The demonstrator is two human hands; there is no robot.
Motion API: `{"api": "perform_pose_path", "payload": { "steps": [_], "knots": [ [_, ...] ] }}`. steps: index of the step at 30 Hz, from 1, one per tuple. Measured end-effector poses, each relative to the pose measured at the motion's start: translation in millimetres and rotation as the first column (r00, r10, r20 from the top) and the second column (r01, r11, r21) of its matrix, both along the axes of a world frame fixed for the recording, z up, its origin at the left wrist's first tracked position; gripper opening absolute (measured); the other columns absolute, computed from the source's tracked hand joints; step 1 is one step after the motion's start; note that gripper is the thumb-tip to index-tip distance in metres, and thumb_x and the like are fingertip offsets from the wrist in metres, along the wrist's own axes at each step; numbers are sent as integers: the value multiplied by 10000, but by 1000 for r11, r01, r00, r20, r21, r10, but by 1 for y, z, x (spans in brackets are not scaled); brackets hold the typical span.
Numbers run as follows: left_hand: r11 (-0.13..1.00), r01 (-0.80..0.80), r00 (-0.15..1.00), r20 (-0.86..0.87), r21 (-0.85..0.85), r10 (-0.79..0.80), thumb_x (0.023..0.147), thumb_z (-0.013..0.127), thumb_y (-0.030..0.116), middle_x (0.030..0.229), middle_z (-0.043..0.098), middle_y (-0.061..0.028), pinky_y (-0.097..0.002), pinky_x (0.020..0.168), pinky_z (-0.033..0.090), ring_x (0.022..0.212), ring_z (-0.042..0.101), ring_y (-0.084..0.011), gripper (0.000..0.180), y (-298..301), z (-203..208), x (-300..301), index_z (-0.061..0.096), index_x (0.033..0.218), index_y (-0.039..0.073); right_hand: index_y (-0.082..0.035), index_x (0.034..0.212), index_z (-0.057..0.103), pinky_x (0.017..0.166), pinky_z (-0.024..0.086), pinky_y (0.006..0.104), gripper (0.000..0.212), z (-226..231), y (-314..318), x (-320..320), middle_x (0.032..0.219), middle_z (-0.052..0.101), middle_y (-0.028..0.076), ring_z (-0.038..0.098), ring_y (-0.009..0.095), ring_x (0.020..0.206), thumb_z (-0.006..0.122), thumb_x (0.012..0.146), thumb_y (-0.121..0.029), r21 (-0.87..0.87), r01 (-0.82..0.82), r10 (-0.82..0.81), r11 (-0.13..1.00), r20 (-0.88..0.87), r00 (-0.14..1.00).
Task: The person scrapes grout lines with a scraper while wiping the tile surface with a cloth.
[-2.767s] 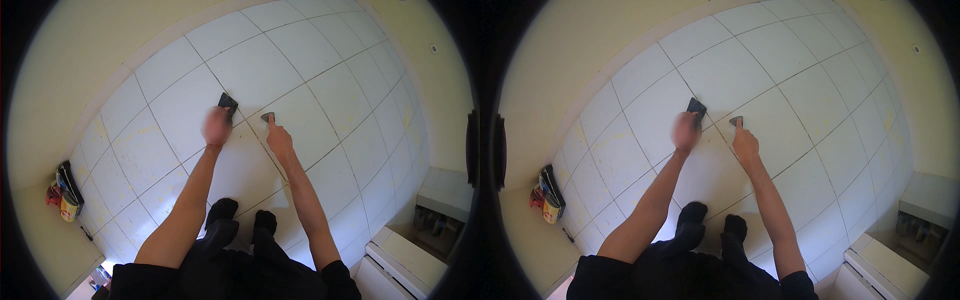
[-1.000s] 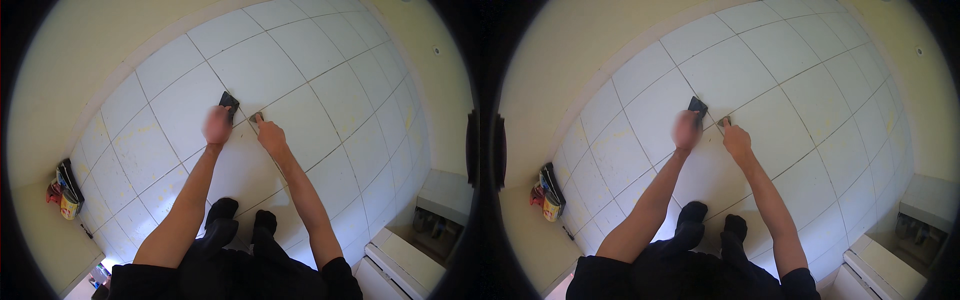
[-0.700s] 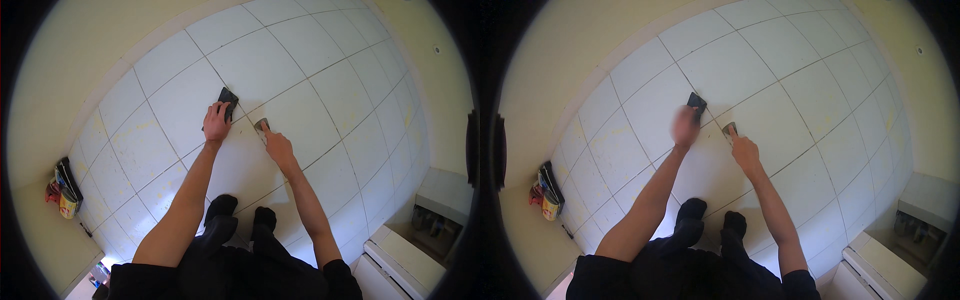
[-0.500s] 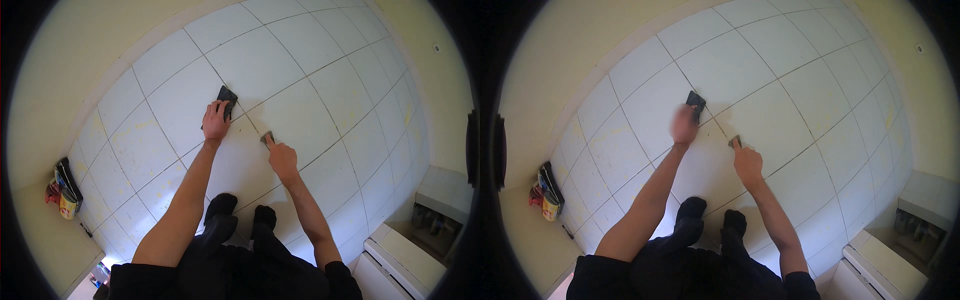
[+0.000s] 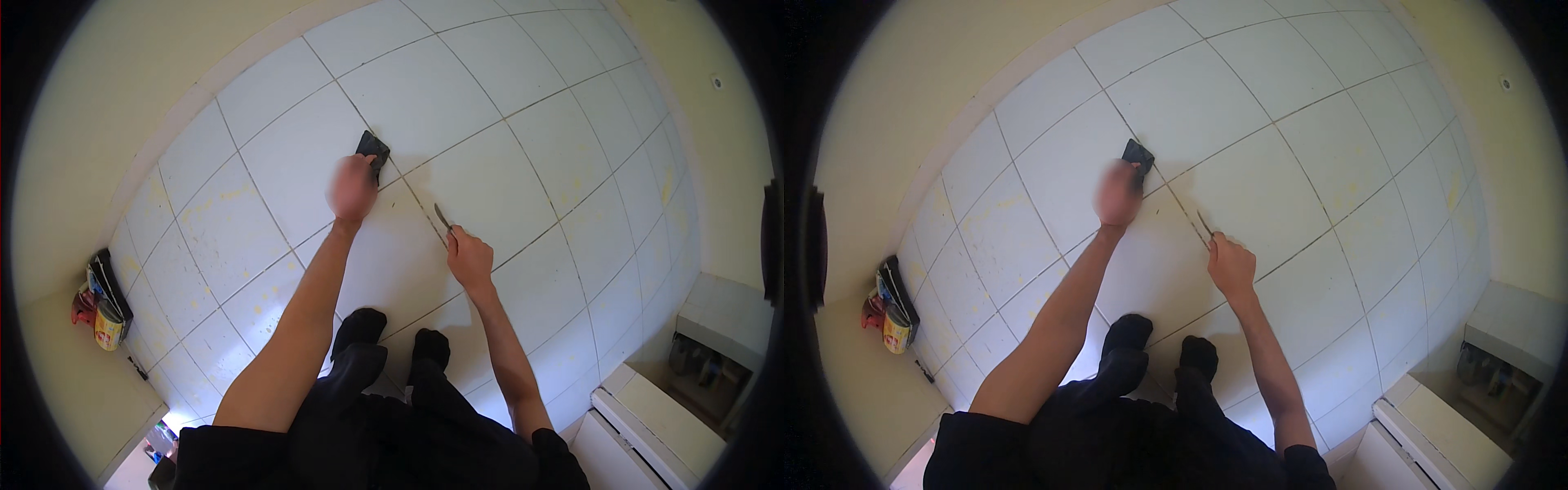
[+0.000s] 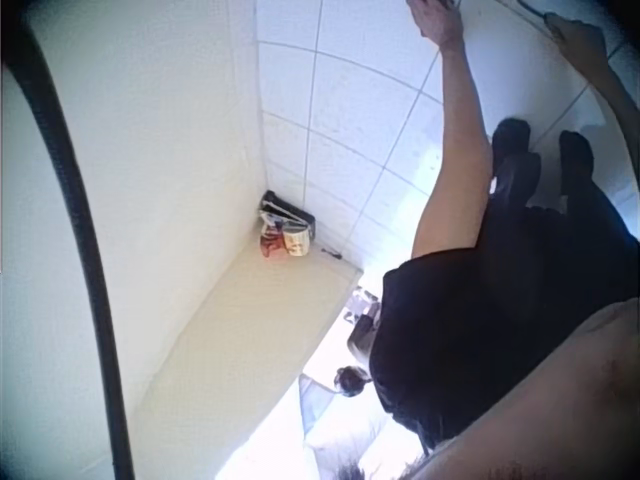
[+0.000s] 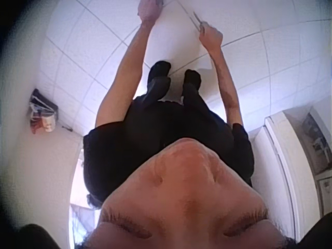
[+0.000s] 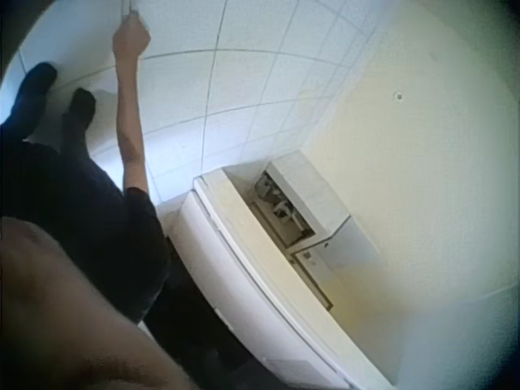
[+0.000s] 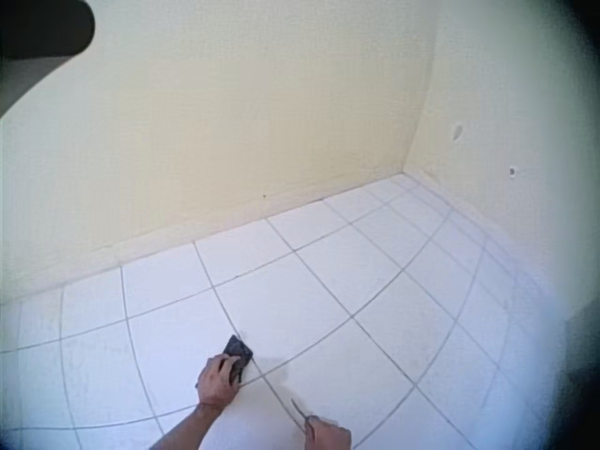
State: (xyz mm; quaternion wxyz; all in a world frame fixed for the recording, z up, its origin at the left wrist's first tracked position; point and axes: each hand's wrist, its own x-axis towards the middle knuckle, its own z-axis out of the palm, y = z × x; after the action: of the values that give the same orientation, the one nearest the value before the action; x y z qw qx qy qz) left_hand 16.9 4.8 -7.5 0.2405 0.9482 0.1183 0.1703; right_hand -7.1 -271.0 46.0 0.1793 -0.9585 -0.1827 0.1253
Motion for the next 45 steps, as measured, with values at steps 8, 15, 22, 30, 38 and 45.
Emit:
{"api": "perform_pose_path", "payload": {
  "steps": [8,15,22,30,38,45],
  "knots": [
    [1000,-2,1000,-6,5,2,723,758,66,1185,564,-33,-394,873,522,1060,564,-267,527,-1,1,0,610,1219,164,-72,1025,580,645,522,520,227,-10,10,-3,790,678,172,674,386,731,493,1006,-281,-50,113,-119,992,-145,982],
    [1000,-4,1000,-2,6,4,722,753,61,1182,564,-41,-397,874,520,1059,564,-270,524,-1,2,-1,612,1217,160,-64,983,592,647,539,518,256,2,28,11,757,668,189,682,391,714,491,1008,-298,-126,37,-58,991,-164,985],
    [1000,11,999,36,6,-11,706,757,42,1171,566,-46,-396,860,526,1042,569,-272,529,1,2,0,618,1206,145,-61,951,602,648,551,511,264,-3,34,20,782,675,187,686,389,724,499,1001,-299,-178,-47,14,983,-182,983],
    [1000,15,999,38,8,-15,692,765,46,1167,569,-44,-392,844,530,1032,575,-268,541,1,2,0,621,1205,143,-58,944,600,641,552,500,272,1,31,31,770,667,192,686,382,714,499,1006,-302,-155,-121,98,981,-144,985],
    [1000,12,999,35,9,-13,697,767,55,1172,569,-43,-390,850,527,1043,574,-265,542,1,0,-1,617,1211,144,-54,934,628,691,541,522,285,13,29,44,790,665,192,679,396,750,500,1008,-297,-147,-171,134,974,-232,963],
    [1000,13,999,48,-11,-12,705,740,19,1158,571,-56,-409,847,536,1051,581,-287,526,1,2,0,624,1198,158,-45,933,628,690,538,520,301,3,29,45,809,664,206,676,399,766,498,1010,-305,-134,-177,143,975,-229,963]
  ]
}}
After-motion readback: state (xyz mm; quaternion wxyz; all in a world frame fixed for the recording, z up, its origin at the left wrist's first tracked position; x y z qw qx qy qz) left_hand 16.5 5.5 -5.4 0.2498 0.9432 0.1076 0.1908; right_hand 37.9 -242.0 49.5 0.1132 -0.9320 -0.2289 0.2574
